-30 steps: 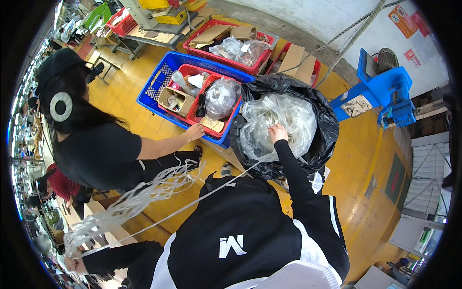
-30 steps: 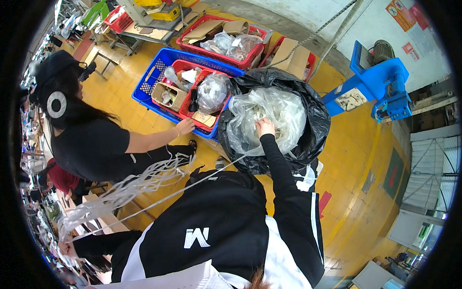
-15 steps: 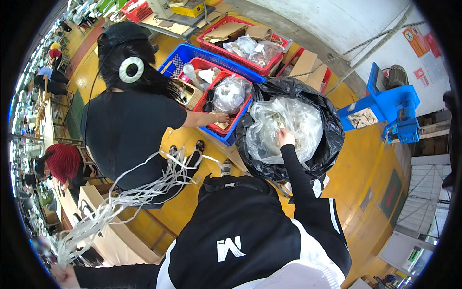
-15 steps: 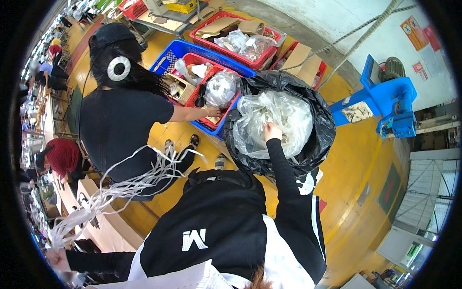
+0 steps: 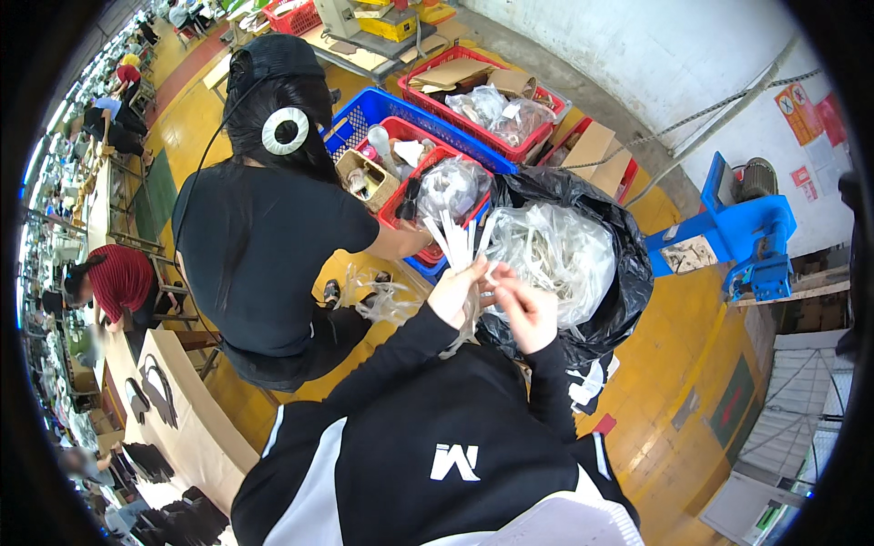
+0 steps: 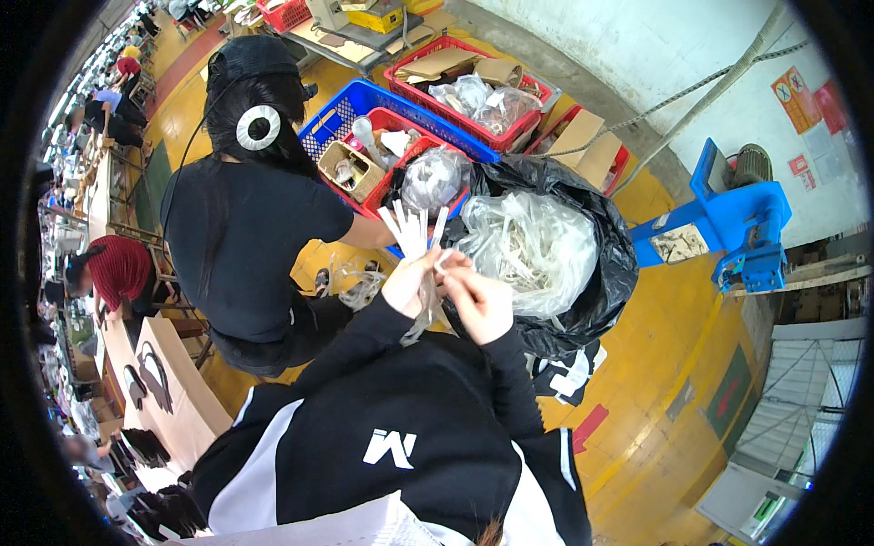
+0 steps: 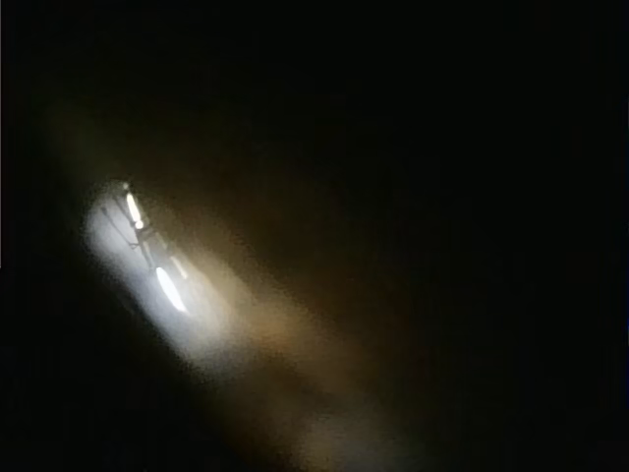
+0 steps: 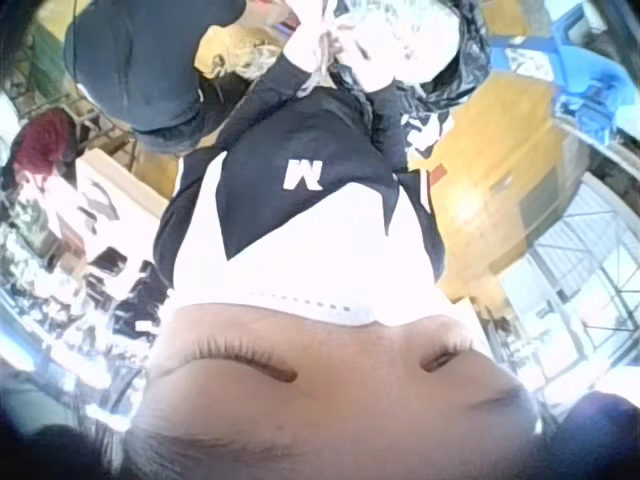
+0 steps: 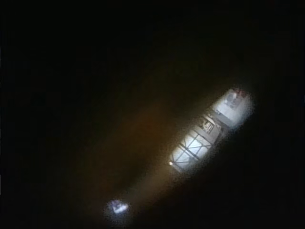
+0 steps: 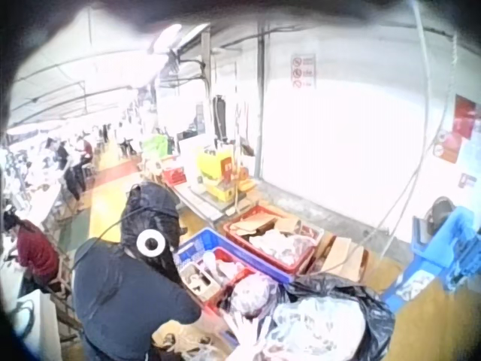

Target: The person repeatedly pulls bundles of white plastic cable ties from a large black bag, separates them by hand, and places them into a blue plastic crate. The person works continuously at a waist-height table in a workshop environment.

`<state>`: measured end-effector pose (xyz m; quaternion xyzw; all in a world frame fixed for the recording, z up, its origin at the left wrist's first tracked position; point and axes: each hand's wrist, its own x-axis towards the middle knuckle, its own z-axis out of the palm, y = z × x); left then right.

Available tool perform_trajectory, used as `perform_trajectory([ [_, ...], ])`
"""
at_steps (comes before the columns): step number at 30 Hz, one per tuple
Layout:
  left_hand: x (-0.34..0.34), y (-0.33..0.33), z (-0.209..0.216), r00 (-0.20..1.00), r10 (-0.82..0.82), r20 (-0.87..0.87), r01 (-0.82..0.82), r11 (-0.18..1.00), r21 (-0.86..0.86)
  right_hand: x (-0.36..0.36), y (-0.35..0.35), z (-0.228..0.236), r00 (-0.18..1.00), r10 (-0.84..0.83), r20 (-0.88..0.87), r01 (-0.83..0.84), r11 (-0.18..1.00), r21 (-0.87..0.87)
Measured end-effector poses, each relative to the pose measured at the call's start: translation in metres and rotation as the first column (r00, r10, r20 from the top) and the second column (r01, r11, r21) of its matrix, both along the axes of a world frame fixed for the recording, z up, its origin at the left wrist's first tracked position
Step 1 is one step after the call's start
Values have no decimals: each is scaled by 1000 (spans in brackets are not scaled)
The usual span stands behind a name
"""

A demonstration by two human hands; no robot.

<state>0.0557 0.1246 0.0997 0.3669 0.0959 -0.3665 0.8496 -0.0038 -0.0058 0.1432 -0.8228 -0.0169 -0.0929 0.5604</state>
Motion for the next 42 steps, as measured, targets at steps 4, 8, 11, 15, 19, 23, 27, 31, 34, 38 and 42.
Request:
perform_trajectory([
  [4, 32, -1, -8, 986, -76, -147, 51, 984, -172, -32, -7, -33, 983, -30, -179, -11, 975, -222],
  [8, 55, 2, -3, 999, -31, 39, 41, 947, -317, -81, -31, -88, 921, -34, -388, -83, 956, -282],
  [11, 62, -7, 0, 995, -19, 101, 51, 946, -321, -111, -40, -98, 884, -35, -467, -41, 988, -150],
  [15, 70, -15, 7, 988, 1, 154, 54, 934, -353, -155, -60, -133, 759, -165, -630, 6, 969, -246],
  [19, 83, -9, 10, 982, 74, 173, 10, 899, -439, -194, -88, -171, 406, -372, -835, 19, 917, -399],
  [23, 93, -7, 13, 978, 92, 190, 5, 890, -457, -289, -142, -295, 155, -504, -850, -394, 757, -521],
  [27, 94, -3, 15, 969, 105, 224, 1, 904, -428, -299, -131, -287, -128, -323, -938, 63, 941, -332],
  [31, 90, 0, 10, 971, 115, 208, -20, 911, -413, -339, -134, -326, -231, -332, -914, 211, 901, -380],
  [34, 90, 2, 4, 977, 123, 174, -31, 890, -454, -411, -152, -382, -358, -399, -844, 284, 815, -506],
  [38, 85, 8, 10, 977, 143, 161, -65, 909, -412, -409, -151, -410, -159, -580, -799, -40, 813, -581],
  [42, 75, 15, -7, 975, 78, 210, 16, 912, -411, -354, -155, -392, 121, -587, -801, -167, 783, -599],
])
